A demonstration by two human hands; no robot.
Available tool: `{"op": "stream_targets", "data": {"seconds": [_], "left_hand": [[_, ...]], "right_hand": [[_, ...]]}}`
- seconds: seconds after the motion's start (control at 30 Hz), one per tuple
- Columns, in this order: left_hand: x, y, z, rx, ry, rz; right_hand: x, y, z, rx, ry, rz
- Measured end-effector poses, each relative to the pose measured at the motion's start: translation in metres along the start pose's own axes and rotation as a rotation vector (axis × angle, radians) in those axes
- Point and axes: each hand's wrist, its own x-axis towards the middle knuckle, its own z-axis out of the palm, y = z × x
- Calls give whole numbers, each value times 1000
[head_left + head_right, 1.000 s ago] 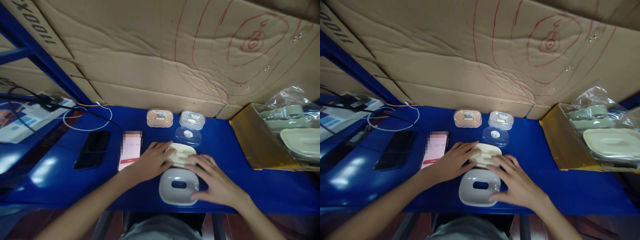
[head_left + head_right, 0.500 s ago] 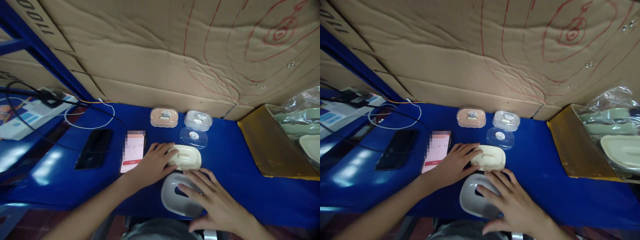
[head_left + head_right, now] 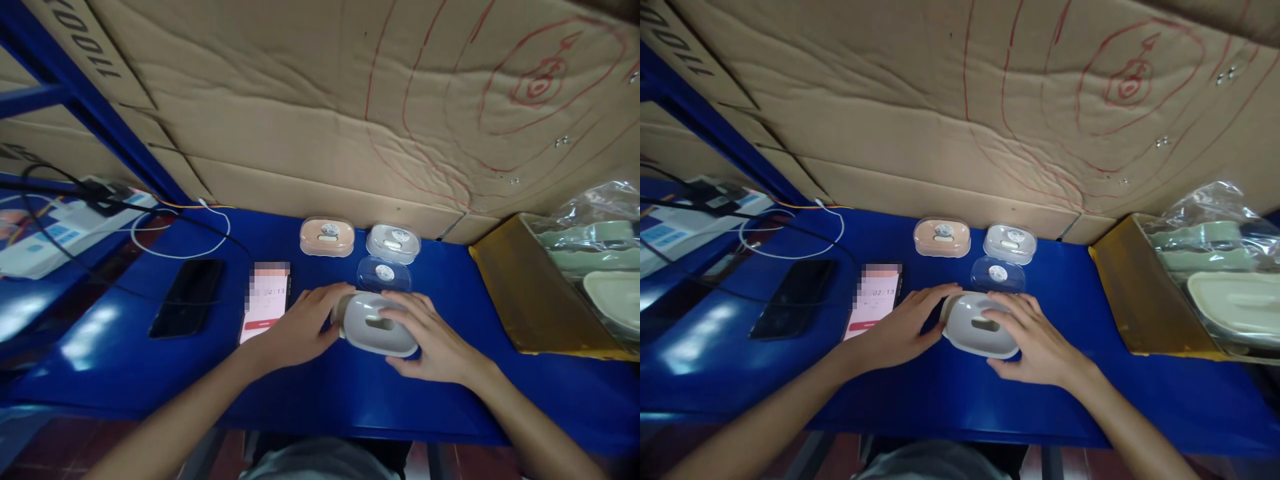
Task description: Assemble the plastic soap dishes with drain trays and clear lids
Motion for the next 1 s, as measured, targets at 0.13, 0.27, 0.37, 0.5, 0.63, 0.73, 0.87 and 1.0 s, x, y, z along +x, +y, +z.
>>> {"op": "stream_targets", "data": {"seconds": [0.13, 0.27, 0.37, 0.5, 0.63, 0.73, 0.87, 1.0], "left_hand": [[-3, 5, -5, 8, -65, -9], [-3, 3, -1, 76, -84, -4], [-2, -3, 5, 141, -66, 12], [0, -9, 9, 182, -56, 50], [1, -10, 12, 213, -47, 58], [3, -12, 17, 230, -32, 67], [5, -14, 22, 238, 1, 54], [7, -13, 21, 227, 23, 47]], "right_hand": [[6, 5, 14, -7, -18, 6], [11, 5, 19, -18, -28, 10], [14, 3, 21, -36, -22, -6], [16, 3, 25, -52, -29, -2], [16, 6, 27, -35, -11, 16], [14, 9, 28, -54, 33, 25], [10, 11, 28, -82, 91, 37], [7, 15, 27, -53, 139, 28]]}}
